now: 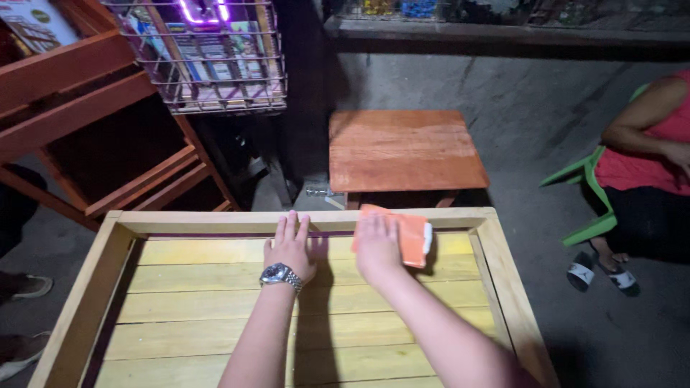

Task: The person sands the slatted top and edges of a wooden frame using a sheet of sandpaper, holding the frame steady with the other hand and repositioning the sandpaper as they work across the surface.

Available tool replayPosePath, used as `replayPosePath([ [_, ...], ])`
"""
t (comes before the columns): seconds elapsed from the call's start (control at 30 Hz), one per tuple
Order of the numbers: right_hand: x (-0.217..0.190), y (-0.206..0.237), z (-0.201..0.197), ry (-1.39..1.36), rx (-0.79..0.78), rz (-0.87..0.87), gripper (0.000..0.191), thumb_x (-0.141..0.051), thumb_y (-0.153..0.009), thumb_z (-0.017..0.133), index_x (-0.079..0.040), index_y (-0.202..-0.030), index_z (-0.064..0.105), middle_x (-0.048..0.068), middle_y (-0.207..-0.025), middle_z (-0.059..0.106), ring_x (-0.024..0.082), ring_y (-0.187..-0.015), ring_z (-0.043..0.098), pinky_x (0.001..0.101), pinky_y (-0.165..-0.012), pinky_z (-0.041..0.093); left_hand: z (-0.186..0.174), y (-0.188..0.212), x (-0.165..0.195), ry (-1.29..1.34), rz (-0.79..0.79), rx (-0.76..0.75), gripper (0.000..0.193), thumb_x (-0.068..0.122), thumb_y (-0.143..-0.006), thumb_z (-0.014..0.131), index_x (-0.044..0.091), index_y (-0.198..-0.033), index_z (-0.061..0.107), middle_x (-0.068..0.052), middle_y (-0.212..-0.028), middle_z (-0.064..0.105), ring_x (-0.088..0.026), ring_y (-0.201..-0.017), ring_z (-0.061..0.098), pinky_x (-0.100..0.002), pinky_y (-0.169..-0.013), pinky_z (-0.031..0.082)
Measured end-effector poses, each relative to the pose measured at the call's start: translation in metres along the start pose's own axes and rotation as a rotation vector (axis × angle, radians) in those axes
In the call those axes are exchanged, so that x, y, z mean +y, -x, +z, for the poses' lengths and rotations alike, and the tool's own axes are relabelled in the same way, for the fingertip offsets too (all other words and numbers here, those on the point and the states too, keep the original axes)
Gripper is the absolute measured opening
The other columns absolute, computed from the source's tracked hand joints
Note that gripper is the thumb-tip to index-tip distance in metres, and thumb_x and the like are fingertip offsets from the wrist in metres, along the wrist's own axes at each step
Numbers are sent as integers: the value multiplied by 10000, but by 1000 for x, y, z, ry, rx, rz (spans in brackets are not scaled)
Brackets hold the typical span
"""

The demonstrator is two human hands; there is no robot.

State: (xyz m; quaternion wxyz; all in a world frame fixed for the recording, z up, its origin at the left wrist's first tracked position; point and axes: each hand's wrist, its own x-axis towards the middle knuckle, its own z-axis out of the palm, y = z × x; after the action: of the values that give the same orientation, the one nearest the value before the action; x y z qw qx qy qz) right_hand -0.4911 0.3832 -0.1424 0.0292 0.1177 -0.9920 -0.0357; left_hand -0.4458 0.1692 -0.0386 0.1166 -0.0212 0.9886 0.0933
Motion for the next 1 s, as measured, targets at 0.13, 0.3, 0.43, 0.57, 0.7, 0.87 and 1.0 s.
replayPosePath([
  [0.13,3,21,-35,-247,-56,-91,630,-28,-828,519,-28,-1453,444,233,-1587,392,326,-1441,375,605,-1141,221,13,-7,-3,-9,-11,20,1000,343,-807,791,291,-1601,186,-11,-1703,98,-212,-1568,119,-596,-1229,206],
  [0.3,48,45,-63,-1728,-157,-141,585,29,-828,487,-4,-1407,561,166,-1472,602,289,-1391,539,427,-1172,385,69,-14,2,572,284,351,750,331,-916,753,101,-1536,401,-191,-1580,389,-287,-1469,341,-520,-1175,305],
  [0.43,69,59,-68,-2093,-408,212,637,15,-728,524,-3,-1361,590,134,-1317,672,285,-1227,634,419,-1036,513,117,-14,28,1486,152,-83,515,317,-994,692,60,-1433,611,-135,-954,696,-182,-795,544,-343,-750,466],
  [0.57,59,69,-82,-2349,-513,181,541,-145,-930,614,57,-1419,503,211,-1365,610,356,-1256,579,509,-1071,469,124,-3,47,1932,127,-94,288,208,-1025,707,-51,-1127,632,-55,-914,703,-141,-814,653,-306,-735,572],
  [0.7,33,92,-106,-2756,-394,-179,785,-444,-955,618,-38,-1565,337,168,-1562,455,312,-1436,441,475,-1182,339,106,10,51,2267,-112,-53,206,180,-969,627,13,-1089,608,-108,-1004,738,-203,-894,730,-382,-791,623],
  [0.87,3,113,-99,-2708,-341,-531,897,-512,-921,652,-24,-1590,305,139,-1642,408,281,-1520,403,467,-1245,312,116,13,63,2469,-284,103,180,155,-979,577,25,-1101,602,-131,-1078,740,-231,-954,743,-409,-839,625],
  [1.0,-4,98,-65,-2248,-23,310,587,-233,-964,604,-9,-1483,445,132,-1469,548,254,-1347,536,447,-1126,427,140,7,66,2396,-264,34,133,151,-1004,597,39,-1074,589,-105,-1030,733,-209,-932,725,-392,-822,607],
])
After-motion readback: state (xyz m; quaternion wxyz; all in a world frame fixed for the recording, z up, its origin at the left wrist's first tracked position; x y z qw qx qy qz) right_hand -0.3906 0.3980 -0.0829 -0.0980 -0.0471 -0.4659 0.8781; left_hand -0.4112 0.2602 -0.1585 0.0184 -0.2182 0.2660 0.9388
